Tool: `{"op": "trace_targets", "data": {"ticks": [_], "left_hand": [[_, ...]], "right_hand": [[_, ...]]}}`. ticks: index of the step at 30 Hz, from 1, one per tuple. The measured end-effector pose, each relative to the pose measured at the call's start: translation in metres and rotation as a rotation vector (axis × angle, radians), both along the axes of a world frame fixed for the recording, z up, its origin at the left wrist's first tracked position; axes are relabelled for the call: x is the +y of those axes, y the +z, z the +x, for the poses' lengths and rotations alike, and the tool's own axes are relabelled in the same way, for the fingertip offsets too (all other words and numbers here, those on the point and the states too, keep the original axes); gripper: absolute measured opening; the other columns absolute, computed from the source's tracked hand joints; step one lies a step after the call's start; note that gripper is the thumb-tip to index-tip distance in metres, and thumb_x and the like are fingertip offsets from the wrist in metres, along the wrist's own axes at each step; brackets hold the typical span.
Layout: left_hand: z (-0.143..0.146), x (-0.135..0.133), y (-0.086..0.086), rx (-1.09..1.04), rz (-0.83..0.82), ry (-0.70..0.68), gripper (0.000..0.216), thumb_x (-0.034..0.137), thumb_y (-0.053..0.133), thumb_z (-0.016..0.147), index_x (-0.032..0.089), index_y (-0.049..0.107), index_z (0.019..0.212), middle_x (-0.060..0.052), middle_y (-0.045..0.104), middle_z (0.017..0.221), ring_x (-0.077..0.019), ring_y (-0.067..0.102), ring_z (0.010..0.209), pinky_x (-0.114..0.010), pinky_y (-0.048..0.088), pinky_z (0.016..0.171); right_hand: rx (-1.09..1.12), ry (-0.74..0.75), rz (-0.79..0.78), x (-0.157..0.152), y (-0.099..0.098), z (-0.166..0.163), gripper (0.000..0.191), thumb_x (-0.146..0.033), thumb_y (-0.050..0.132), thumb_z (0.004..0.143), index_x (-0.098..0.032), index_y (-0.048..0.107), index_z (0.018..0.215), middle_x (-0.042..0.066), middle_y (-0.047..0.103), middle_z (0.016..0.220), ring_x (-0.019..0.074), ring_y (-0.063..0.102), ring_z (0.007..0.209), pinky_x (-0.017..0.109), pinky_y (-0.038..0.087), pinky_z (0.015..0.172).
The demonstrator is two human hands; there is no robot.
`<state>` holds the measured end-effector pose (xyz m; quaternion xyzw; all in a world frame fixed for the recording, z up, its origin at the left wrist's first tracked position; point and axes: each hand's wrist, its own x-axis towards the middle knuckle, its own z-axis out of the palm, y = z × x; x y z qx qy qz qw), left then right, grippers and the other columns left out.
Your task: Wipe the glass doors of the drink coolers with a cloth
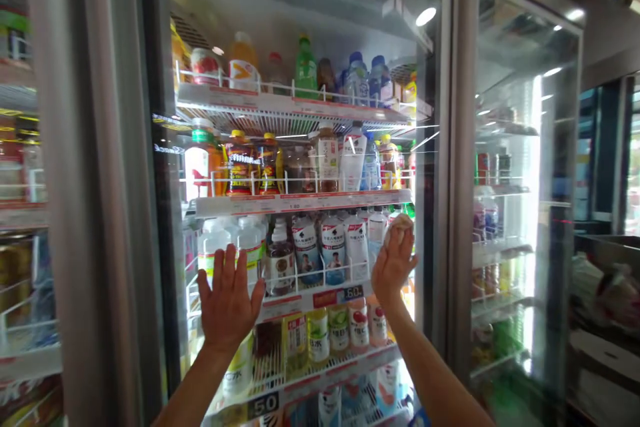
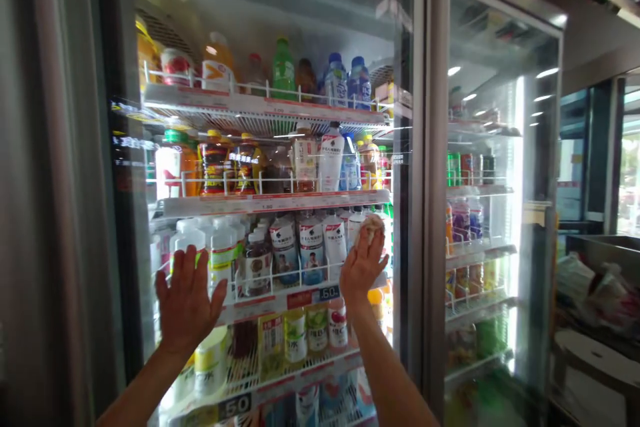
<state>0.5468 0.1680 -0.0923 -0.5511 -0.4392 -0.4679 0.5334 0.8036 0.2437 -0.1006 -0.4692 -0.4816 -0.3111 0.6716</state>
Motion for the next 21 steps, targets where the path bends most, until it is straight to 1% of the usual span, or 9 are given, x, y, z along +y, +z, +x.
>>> {"op": "trace_targets", "data": {"ticks": [4,5,7,9,11,12,16,18,21], "left_hand": [[-0.002,-0.003,-0.001,0.011,0.001,0.025,0.067,0.03,0.048,0.085,0.014,0.016,0.143,-0.014,0.024,0.148,-0.0215,0.013,0.14,-0.044,0.01,0.114],[-0.003,-0.003,-0.002,0.016,-0.003,0.032,0.068,0.03,0.048,0.085,0.014,0.016,0.143,-0.014,0.024,0.148,-0.0216,0.013,0.14,-0.044,0.01,0.114],[-0.005,-0.004,-0.003,0.022,-0.02,0.05,0.068,0.03,0.048,0.085,0.014,0.015,0.143,-0.015,0.025,0.148,-0.0223,0.014,0.14,-0.044,0.012,0.113],[-0.006,-0.004,-0.003,0.027,-0.034,0.066,0.069,0.03,0.048,0.085,0.015,0.014,0.143,-0.015,0.025,0.148,-0.0232,0.014,0.14,-0.045,0.014,0.113],[-0.007,-0.005,-0.004,0.027,-0.037,0.074,0.07,0.03,0.047,0.086,0.015,0.012,0.144,-0.014,0.024,0.148,-0.0234,0.014,0.14,-0.046,0.014,0.113],[-0.006,-0.005,-0.004,0.027,-0.033,0.073,0.069,0.03,0.047,0.086,0.016,0.012,0.144,-0.014,0.024,0.148,-0.0234,0.014,0.14,-0.046,0.014,0.113],[-0.006,-0.006,-0.004,0.019,-0.025,0.063,0.068,0.03,0.045,0.086,0.018,0.012,0.144,-0.012,0.024,0.149,-0.0231,0.015,0.14,-0.045,0.015,0.113],[-0.006,-0.005,-0.002,0.015,-0.029,0.059,0.068,0.03,0.045,0.086,0.019,0.011,0.144,-0.012,0.024,0.148,-0.0233,0.016,0.139,-0.046,0.015,0.113],[-0.004,-0.004,0.001,0.012,-0.037,0.056,0.069,0.029,0.046,0.086,0.017,0.01,0.144,-0.014,0.025,0.148,-0.0234,0.014,0.14,-0.047,0.014,0.113]], "right_hand": [[-0.471,0.2,0.025,-0.017,-0.02,-0.032,0.052,-0.022,0.039,0.088,-0.029,0.034,0.139,0.008,0.038,0.144,0.0237,0.026,0.137,0.052,0.014,0.11],[-0.508,0.204,0.031,-0.018,-0.023,-0.031,0.051,-0.022,0.04,0.088,-0.03,0.036,0.138,0.007,0.04,0.143,0.023,0.028,0.136,0.052,0.013,0.11],[-0.363,0.117,0.028,-0.012,-0.025,-0.015,0.05,-0.022,0.037,0.089,-0.028,0.036,0.138,0.01,0.039,0.143,0.0236,0.031,0.134,0.053,0.016,0.108],[-0.075,0.001,0.013,-0.004,-0.025,0.003,0.05,-0.022,0.034,0.091,-0.023,0.031,0.141,0.016,0.035,0.144,0.0272,0.032,0.134,0.056,0.024,0.103],[0.05,-0.007,-0.009,-0.003,-0.027,0.003,0.052,-0.023,0.033,0.091,-0.021,0.028,0.143,0.017,0.032,0.146,0.0297,0.03,0.135,0.056,0.029,0.1],[-0.001,0.041,-0.014,-0.007,-0.031,-0.005,0.053,-0.022,0.034,0.091,-0.023,0.027,0.143,0.016,0.032,0.146,0.0295,0.029,0.135,0.056,0.028,0.101],[-0.482,0.252,0.038,-0.024,-0.05,-0.037,0.056,-0.016,0.04,0.088,-0.032,0.03,0.141,0.007,0.041,0.143,0.0236,0.033,0.134,0.051,0.016,0.11],[-0.437,0.195,0.056,-0.022,-0.052,-0.028,0.058,-0.015,0.041,0.088,-0.032,0.028,0.141,0.007,0.037,0.145,0.0232,0.033,0.134,0.051,0.015,0.11],[-0.119,0.045,0.037,-0.016,-0.049,-0.012,0.059,-0.015,0.037,0.089,-0.026,0.019,0.145,0.013,0.024,0.15,0.0261,0.024,0.138,0.053,0.024,0.104]]}}
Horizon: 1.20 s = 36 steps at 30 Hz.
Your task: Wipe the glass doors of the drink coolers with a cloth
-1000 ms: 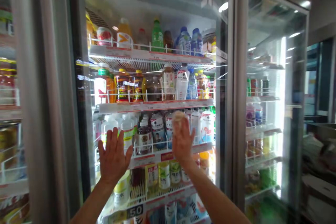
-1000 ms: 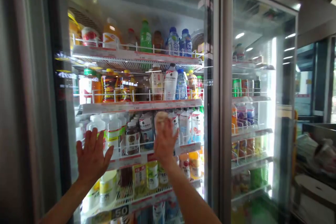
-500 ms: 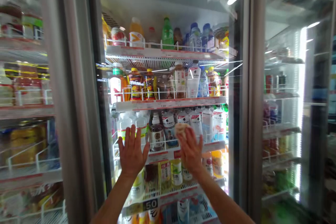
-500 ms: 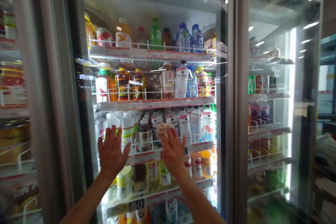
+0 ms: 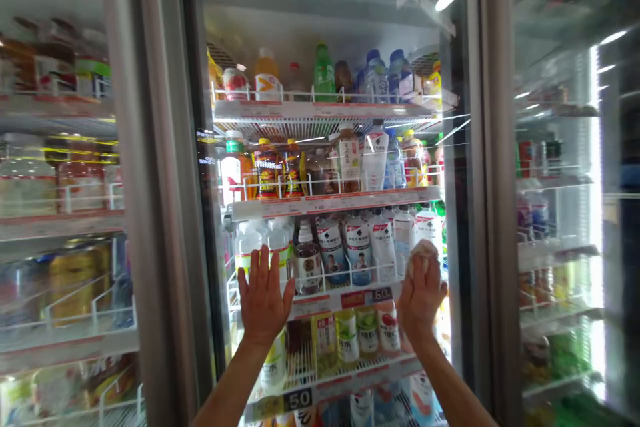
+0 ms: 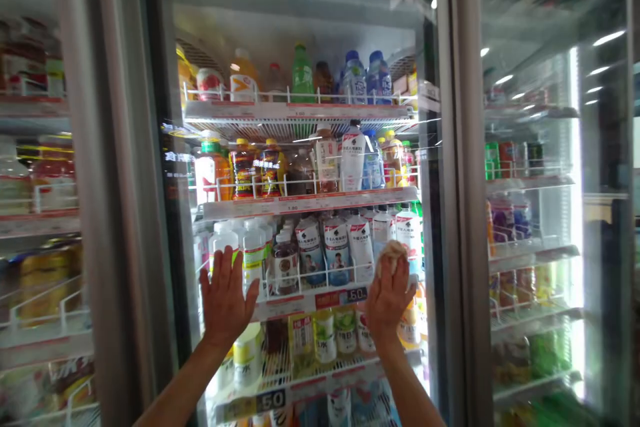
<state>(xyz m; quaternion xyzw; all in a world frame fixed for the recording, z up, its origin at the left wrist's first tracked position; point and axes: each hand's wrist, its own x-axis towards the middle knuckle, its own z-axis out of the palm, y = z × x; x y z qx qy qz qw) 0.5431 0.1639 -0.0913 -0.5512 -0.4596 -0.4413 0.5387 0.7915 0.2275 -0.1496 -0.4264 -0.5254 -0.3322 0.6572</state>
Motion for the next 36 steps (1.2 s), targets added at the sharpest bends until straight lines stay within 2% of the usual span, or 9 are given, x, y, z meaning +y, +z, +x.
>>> {"op": "trace_targets", "data": {"ticks": [3,7,14,18,20,24,30,34,36], "left_hand": [[0.003,-0.003,-0.005,-0.01,-0.02,-0.011,0.069,0.029,0.046,0.086,0.018,0.009,0.144,-0.014,0.024,0.148,-0.023,0.013,0.14,-0.048,0.014,0.113],[-0.001,-0.019,-0.041,-0.013,-0.103,-0.008,0.066,0.027,0.046,0.087,0.02,0.012,0.144,-0.013,0.022,0.149,-0.022,0.013,0.14,-0.048,0.012,0.114],[-0.021,-0.036,-0.094,-0.029,-0.162,0.007,0.063,0.027,0.042,0.088,0.022,0.015,0.144,-0.009,0.024,0.149,-0.02,0.014,0.139,-0.044,0.013,0.115],[-0.023,-0.038,-0.094,-0.048,-0.2,0.0,0.064,0.026,0.044,0.087,0.023,0.014,0.144,-0.009,0.025,0.149,-0.0206,0.016,0.139,-0.044,0.014,0.115],[-0.027,-0.041,-0.096,-0.089,-0.23,-0.004,0.065,0.027,0.045,0.087,0.023,0.014,0.144,-0.01,0.024,0.149,-0.0216,0.018,0.139,-0.044,0.017,0.114],[-0.036,-0.049,-0.103,-0.22,-0.241,0.02,0.066,0.029,0.045,0.087,0.022,0.012,0.144,-0.011,0.02,0.151,-0.0233,0.019,0.139,-0.048,0.022,0.112],[-0.041,-0.054,-0.106,-0.215,-0.241,0.008,0.065,0.028,0.043,0.087,0.021,0.012,0.144,-0.012,0.023,0.15,-0.0226,0.02,0.139,-0.049,0.024,0.111],[-0.047,-0.059,-0.111,-0.214,-0.239,0.026,0.066,0.028,0.044,0.086,0.02,0.013,0.144,-0.012,0.021,0.15,-0.0241,0.02,0.139,-0.048,0.025,0.111],[-0.051,-0.062,-0.113,-0.196,-0.249,0.021,0.068,0.028,0.045,0.085,0.02,0.012,0.144,-0.012,0.021,0.15,-0.0247,0.021,0.138,-0.047,0.026,0.111]], "right_hand": [[-0.111,0.058,-0.045,-0.012,-0.008,-0.024,0.058,-0.014,0.037,0.088,-0.022,0.023,0.144,0.014,0.026,0.149,0.0259,0.018,0.139,0.051,0.022,0.106],[-0.552,0.25,-0.026,-0.027,-0.026,-0.052,0.05,-0.017,0.041,0.086,-0.029,0.042,0.134,0.006,0.045,0.139,0.0215,0.027,0.136,0.049,0.008,0.112],[-0.054,-0.003,-0.091,-0.011,-0.034,-0.018,0.056,-0.016,0.038,0.087,-0.021,0.028,0.142,0.016,0.03,0.147,0.0288,0.022,0.138,0.053,0.025,0.103],[-0.54,0.259,-0.041,-0.032,-0.048,-0.058,0.047,-0.018,0.043,0.085,-0.028,0.048,0.13,0.005,0.048,0.137,0.0211,0.024,0.138,0.048,0.01,0.112],[-0.575,0.277,-0.028,-0.033,-0.043,-0.058,0.046,-0.017,0.041,0.086,-0.03,0.049,0.129,0.003,0.05,0.135,0.0182,0.025,0.137,0.048,0.007,0.113],[-0.16,0.09,-0.088,-0.023,-0.027,-0.04,0.051,-0.014,0.039,0.087,-0.02,0.037,0.138,0.016,0.035,0.144,0.0237,0.017,0.14,0.054,0.016,0.108],[-0.78,0.374,0.044,-0.04,-0.009,-0.09,0.043,-0.019,0.042,0.087,-0.029,0.049,0.128,0.0,0.048,0.137,0.0166,0.02,0.139,0.047,-0.001,0.113],[-0.506,0.327,-0.026,-0.043,0.023,-0.103,0.044,-0.019,0.042,0.086,-0.023,0.048,0.13,0.007,0.045,0.14,0.0211,0.017,0.14,0.051,-0.005,0.112],[-0.609,0.348,0.007,-0.046,0.026,-0.109,0.045,-0.02,0.041,0.087,-0.021,0.048,0.131,0.006,0.043,0.141,0.0211,0.015,0.14,0.05,-0.006,0.112]]}}
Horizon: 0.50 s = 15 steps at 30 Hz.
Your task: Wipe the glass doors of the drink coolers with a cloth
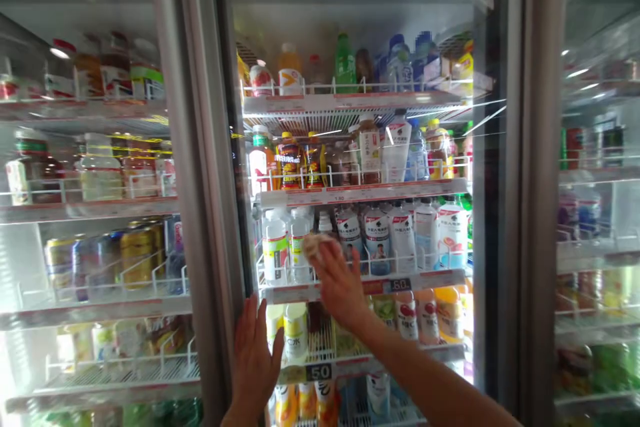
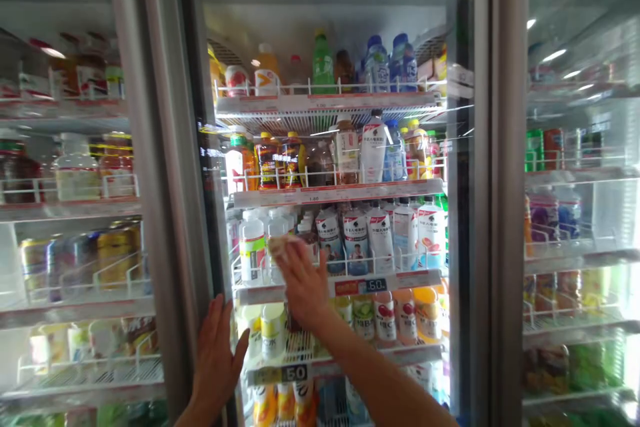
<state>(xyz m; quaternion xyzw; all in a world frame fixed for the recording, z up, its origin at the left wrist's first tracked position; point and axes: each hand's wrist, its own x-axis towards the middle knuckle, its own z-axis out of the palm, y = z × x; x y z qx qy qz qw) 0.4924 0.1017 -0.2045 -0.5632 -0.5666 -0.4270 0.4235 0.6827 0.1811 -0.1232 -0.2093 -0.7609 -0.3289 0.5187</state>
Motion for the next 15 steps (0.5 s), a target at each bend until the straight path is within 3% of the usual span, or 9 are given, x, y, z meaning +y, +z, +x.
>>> {"op": "trace_targets", "data": {"ticks": [4,8,13,15], "left_hand": [[0.0,-0.009,0.004,-0.009,0.02,-0.03,0.067,0.024,0.043,0.086,0.021,0.012,0.144,-0.011,0.018,0.151,-0.0241,0.023,0.138,-0.045,0.03,0.11],[0.003,-0.015,0.017,-0.024,0.069,-0.027,0.067,0.023,0.045,0.085,0.022,0.012,0.144,-0.009,0.017,0.152,-0.0237,0.021,0.138,-0.046,0.028,0.111],[0.003,-0.014,0.041,-0.026,0.115,-0.053,0.067,0.023,0.045,0.085,0.021,0.013,0.144,-0.01,0.018,0.151,-0.0233,0.02,0.139,-0.045,0.025,0.112],[0.006,-0.009,0.054,-0.033,0.129,-0.062,0.067,0.023,0.045,0.085,0.021,0.013,0.144,-0.011,0.019,0.151,-0.0235,0.02,0.139,-0.045,0.025,0.112]], "right_hand": [[-0.48,0.168,0.114,-0.009,0.002,-0.026,0.046,-0.02,0.041,0.087,-0.024,0.044,0.133,-0.001,0.037,0.145,0.0155,0.016,0.139,0.043,0.007,0.116],[-0.232,0.075,-0.03,-0.01,0.032,-0.052,0.053,-0.015,0.042,0.085,-0.023,0.038,0.137,0.004,0.032,0.148,0.0216,0.011,0.141,0.054,0.004,0.112],[-0.455,0.159,0.192,-0.004,0.075,-0.05,0.047,-0.018,0.04,0.087,-0.022,0.04,0.135,0.001,0.036,0.145,0.0172,0.015,0.139,0.048,0.0,0.114],[-0.302,0.092,0.127,0.0,0.097,-0.045,0.05,-0.016,0.041,0.086,-0.023,0.04,0.135,0.002,0.035,0.146,0.0196,0.017,0.139,0.052,-0.002,0.113]]}}
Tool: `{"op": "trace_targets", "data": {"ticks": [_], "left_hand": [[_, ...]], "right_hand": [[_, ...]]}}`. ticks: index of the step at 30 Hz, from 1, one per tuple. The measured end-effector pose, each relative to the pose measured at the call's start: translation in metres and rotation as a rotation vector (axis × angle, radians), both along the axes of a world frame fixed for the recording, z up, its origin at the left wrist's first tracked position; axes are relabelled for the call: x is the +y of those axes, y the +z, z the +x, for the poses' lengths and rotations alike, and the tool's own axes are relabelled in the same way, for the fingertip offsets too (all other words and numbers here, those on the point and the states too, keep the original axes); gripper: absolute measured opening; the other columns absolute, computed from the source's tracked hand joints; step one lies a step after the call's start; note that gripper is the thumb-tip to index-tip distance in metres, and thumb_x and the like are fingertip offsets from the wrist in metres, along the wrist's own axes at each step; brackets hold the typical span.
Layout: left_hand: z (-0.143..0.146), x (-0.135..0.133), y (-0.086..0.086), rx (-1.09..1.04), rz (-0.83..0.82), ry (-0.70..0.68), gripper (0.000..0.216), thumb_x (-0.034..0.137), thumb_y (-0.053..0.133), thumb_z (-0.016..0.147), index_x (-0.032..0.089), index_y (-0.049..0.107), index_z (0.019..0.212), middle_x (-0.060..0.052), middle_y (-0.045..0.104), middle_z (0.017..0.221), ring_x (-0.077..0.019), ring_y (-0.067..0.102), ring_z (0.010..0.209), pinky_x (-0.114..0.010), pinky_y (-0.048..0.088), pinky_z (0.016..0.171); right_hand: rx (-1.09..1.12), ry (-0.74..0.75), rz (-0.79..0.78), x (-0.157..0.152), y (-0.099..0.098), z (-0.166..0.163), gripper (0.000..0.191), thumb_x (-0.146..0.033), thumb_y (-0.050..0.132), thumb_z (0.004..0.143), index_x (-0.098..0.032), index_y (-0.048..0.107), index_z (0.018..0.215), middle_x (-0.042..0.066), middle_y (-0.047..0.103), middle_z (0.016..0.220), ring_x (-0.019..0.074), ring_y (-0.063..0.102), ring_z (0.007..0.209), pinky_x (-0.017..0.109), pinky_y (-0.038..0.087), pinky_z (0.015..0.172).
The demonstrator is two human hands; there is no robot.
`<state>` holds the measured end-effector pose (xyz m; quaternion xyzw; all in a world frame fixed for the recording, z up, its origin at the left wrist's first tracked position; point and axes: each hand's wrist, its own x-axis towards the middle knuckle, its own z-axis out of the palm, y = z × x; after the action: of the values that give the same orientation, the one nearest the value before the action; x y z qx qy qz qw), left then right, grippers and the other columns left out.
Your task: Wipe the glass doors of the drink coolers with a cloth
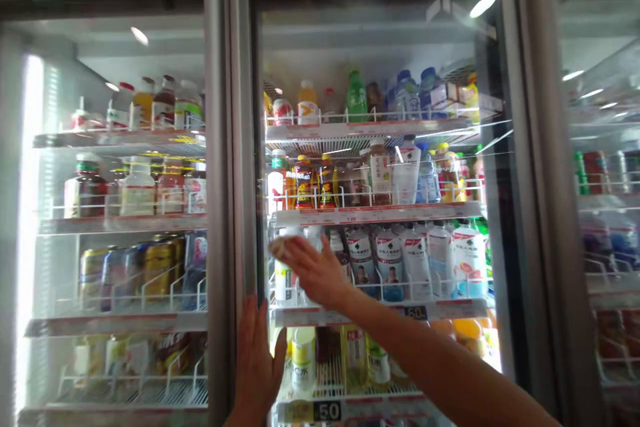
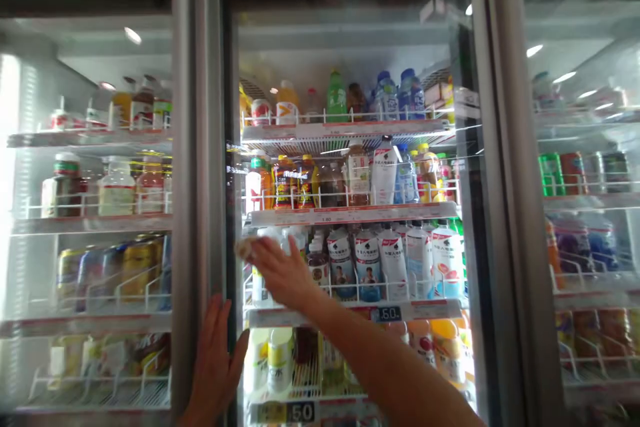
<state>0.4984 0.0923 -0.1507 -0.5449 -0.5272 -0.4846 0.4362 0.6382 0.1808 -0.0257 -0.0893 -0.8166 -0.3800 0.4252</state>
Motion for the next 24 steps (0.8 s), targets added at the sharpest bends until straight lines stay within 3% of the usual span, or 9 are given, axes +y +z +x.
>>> {"op": "trace_targets", "data": {"ticks": [3,7,12,16,18,21,24], "left_hand": [[0.006,0.007,0.022,-0.028,0.038,-0.02,0.066,0.022,0.045,0.086,0.021,0.013,0.144,-0.012,0.019,0.15,-0.0238,0.02,0.139,-0.046,0.026,0.111],[0.007,0.012,0.053,0.011,0.087,-0.046,0.064,0.023,0.044,0.087,0.021,0.015,0.143,-0.012,0.021,0.15,-0.0237,0.021,0.138,-0.045,0.026,0.111],[0.001,0.021,0.094,0.037,0.196,-0.052,0.061,0.026,0.043,0.088,0.021,0.018,0.143,-0.013,0.022,0.15,-0.0238,0.021,0.138,-0.045,0.026,0.111],[0.001,0.031,0.124,0.053,0.236,-0.052,0.061,0.028,0.043,0.088,0.021,0.017,0.143,-0.013,0.023,0.149,-0.0241,0.022,0.138,-0.046,0.027,0.11],[0.002,0.037,0.139,0.083,0.24,-0.049,0.06,0.029,0.041,0.089,0.02,0.016,0.143,-0.014,0.023,0.149,-0.0237,0.021,0.138,-0.046,0.027,0.11],[0.008,0.05,0.161,0.108,0.247,-0.042,0.059,0.03,0.039,0.089,0.02,0.016,0.143,-0.014,0.024,0.149,-0.0236,0.021,0.138,-0.046,0.026,0.11],[0.015,0.066,0.18,0.11,0.25,0.011,0.058,0.033,0.036,0.091,0.019,0.015,0.143,-0.015,0.026,0.148,-0.0244,0.02,0.138,-0.047,0.025,0.11]], "right_hand": [[0.206,-0.08,-0.08,0.003,0.024,0.004,0.053,-0.014,0.043,0.084,-0.023,0.038,0.136,0.004,0.033,0.147,0.0232,0.016,0.139,0.056,-0.006,0.11],[-0.09,0.033,0.101,0.003,0.037,-0.002,0.05,-0.015,0.041,0.085,-0.024,0.04,0.134,0.0,0.038,0.144,0.0171,0.015,0.139,0.048,-0.009,0.113],[0.196,-0.057,-0.064,0.003,0.085,-0.014,0.051,-0.018,0.043,0.085,-0.025,0.038,0.136,0.004,0.031,0.148,0.0236,0.014,0.139,0.056,-0.002,0.111],[0.016,-0.053,0.041,0.005,0.117,-0.009,0.051,-0.017,0.042,0.086,-0.028,0.038,0.135,0.0,0.032,0.147,0.02,0.015,0.139,0.052,0.0,0.113],[0.095,-0.109,-0.002,0.006,0.131,0.0,0.05,-0.019,0.042,0.086,-0.028,0.039,0.135,0.001,0.032,0.148,0.0206,0.017,0.139,0.052,0.003,0.112],[0.385,-0.201,-0.103,0.011,0.146,0.024,0.048,-0.021,0.04,0.087,-0.025,0.04,0.135,0.005,0.029,0.149,0.0237,0.019,0.138,0.055,0.008,0.109],[0.329,-0.209,0.036,0.033,0.142,0.073,0.048,-0.021,0.038,0.088,-0.028,0.039,0.135,0.002,0.033,0.147,0.0206,0.02,0.138,0.051,0.007,0.11]]}}
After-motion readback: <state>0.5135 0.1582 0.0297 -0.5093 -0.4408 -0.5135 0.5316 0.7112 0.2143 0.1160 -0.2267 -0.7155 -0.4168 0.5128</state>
